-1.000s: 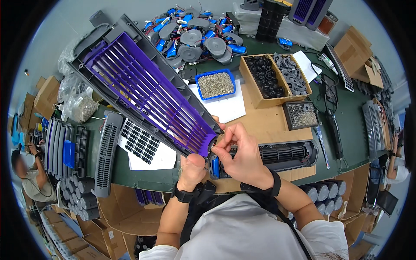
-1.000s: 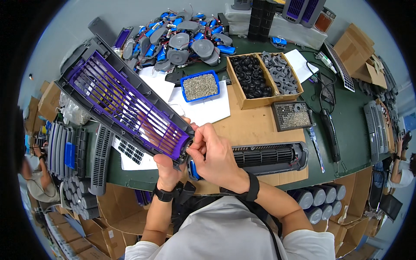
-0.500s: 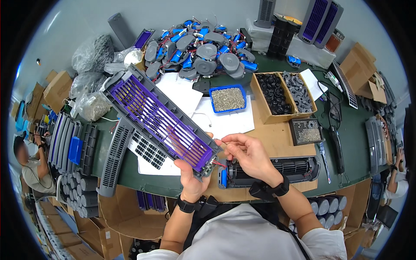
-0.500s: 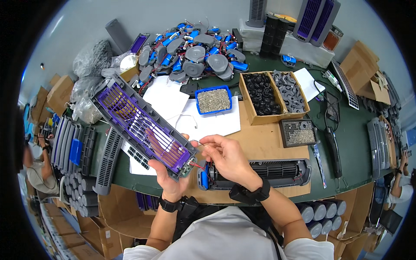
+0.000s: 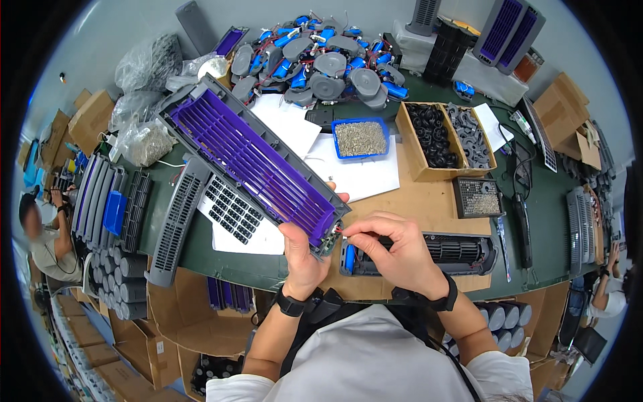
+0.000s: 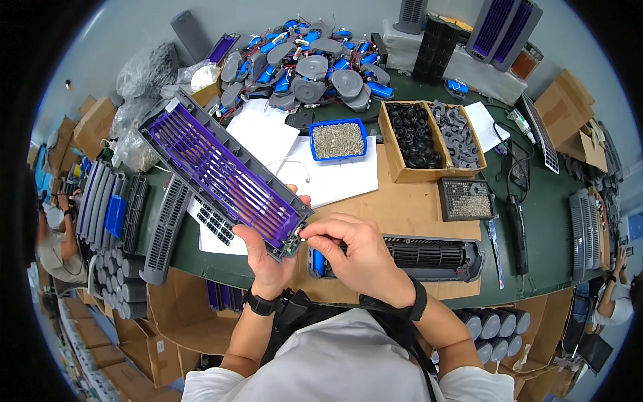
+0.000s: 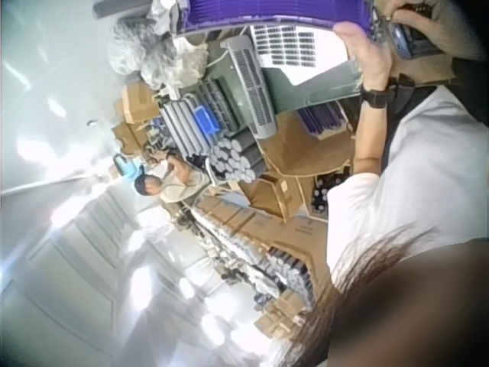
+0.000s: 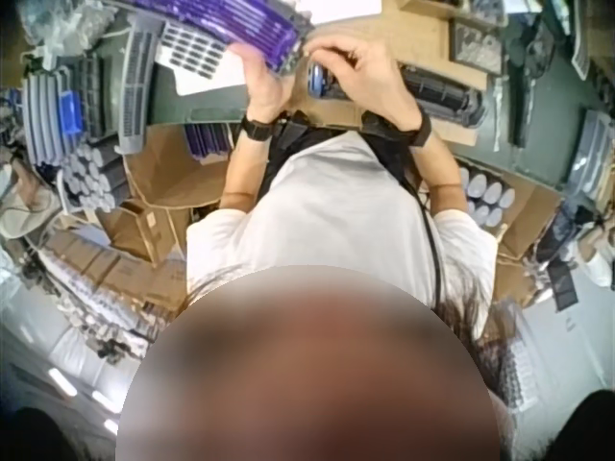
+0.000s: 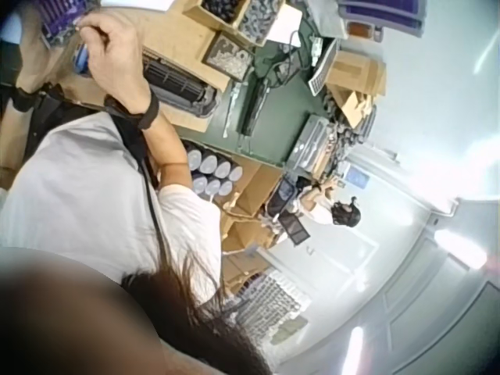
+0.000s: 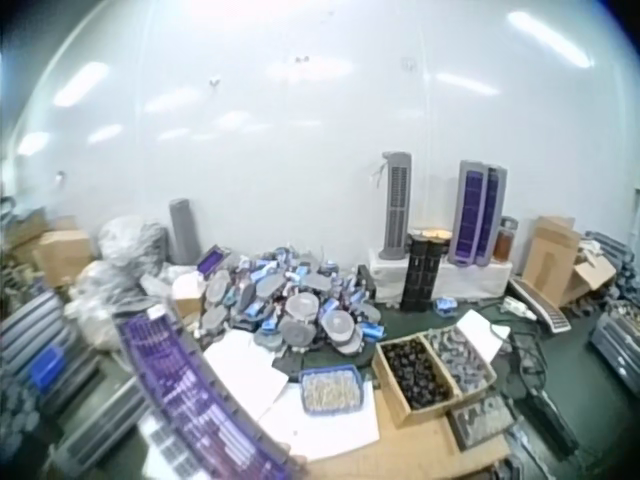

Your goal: The person assembles a portable air cooler by connecting internal wires, inserting a purple filter, and securing the casing. They use a power drill to fasten screws on the device's exterior and handle various components including a blue motor unit and black plastic housing.

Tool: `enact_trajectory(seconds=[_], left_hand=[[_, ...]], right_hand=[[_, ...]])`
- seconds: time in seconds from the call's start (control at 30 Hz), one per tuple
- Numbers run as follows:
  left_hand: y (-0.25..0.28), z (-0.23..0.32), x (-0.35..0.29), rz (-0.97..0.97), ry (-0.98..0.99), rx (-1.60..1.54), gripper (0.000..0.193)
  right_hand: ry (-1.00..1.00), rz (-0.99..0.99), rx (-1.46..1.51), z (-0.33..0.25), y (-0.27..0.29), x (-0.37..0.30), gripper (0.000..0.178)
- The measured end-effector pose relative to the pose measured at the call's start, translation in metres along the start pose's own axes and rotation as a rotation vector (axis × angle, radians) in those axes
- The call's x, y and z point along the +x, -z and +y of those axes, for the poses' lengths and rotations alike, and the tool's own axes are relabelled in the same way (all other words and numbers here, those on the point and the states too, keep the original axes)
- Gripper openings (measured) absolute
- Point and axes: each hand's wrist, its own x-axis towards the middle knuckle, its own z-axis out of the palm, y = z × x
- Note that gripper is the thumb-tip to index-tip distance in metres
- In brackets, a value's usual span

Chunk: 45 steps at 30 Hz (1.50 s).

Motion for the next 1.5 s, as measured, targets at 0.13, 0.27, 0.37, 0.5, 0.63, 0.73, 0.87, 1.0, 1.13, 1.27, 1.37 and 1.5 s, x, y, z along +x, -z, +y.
enact_trajectory(seconds=[0.13, 0.27, 0.37, 0.5, 0.63, 0.73, 0.87, 1.0, 1.13, 1.27, 1.37, 1.5], left_hand=[[-0.006, 0.005, 0.0, -0.035, 0.009, 0.016, 0.088], [-0.007, 0.004, 0.0, -0.035, 0.024, -0.031, 0.087], [-0.008, 0.005, 0.0, -0.029, 0.035, -0.023, 0.087], [-0.008, 0.004, 0.0, -0.02, 0.054, -0.036, 0.089], [-0.008, 0.003, 0.0, -0.017, 0.054, -0.019, 0.09], [-0.011, 0.004, -0.001, 0.002, 0.054, -0.02, 0.092], [-0.009, 0.001, 0.0, -0.029, 0.034, 0.019, 0.094], [-0.011, 0.0, 0.0, -0.019, 0.01, 0.063, 0.094], [-0.011, -0.002, -0.001, -0.009, 0.012, 0.067, 0.092], [-0.014, -0.001, -0.002, -0.021, 0.013, 0.073, 0.093], [-0.014, -0.004, -0.003, -0.021, 0.012, 0.077, 0.093], [-0.014, -0.004, -0.001, -0.022, 0.032, 0.024, 0.093]], right_hand=[[0.172, 0.042, -0.103, 0.003, -0.009, 0.001, 0.011], [0.263, 0.051, -0.17, 0.004, -0.014, 0.001, 0.012], [0.247, 0.05, -0.158, 0.003, -0.015, 0.0, 0.011], [0.118, 0.073, -0.05, -0.005, -0.018, 0.0, 0.015], [0.117, 0.082, -0.063, 0.001, -0.021, -0.001, 0.021], [0.186, 0.078, -0.168, 0.005, -0.019, -0.001, 0.024], [0.237, 0.11, -0.24, 0.003, -0.021, -0.001, 0.025], [0.282, 0.123, -0.31, -0.001, -0.021, -0.001, 0.026], [0.315, 0.106, -0.32, 0.001, -0.022, -0.001, 0.025], [0.336, 0.084, -0.321, 0.001, -0.023, -0.001, 0.024], [0.331, 0.072, -0.308, 0.001, -0.022, -0.002, 0.024], [0.327, 0.083, -0.281, 0.004, -0.021, -0.003, 0.024]])
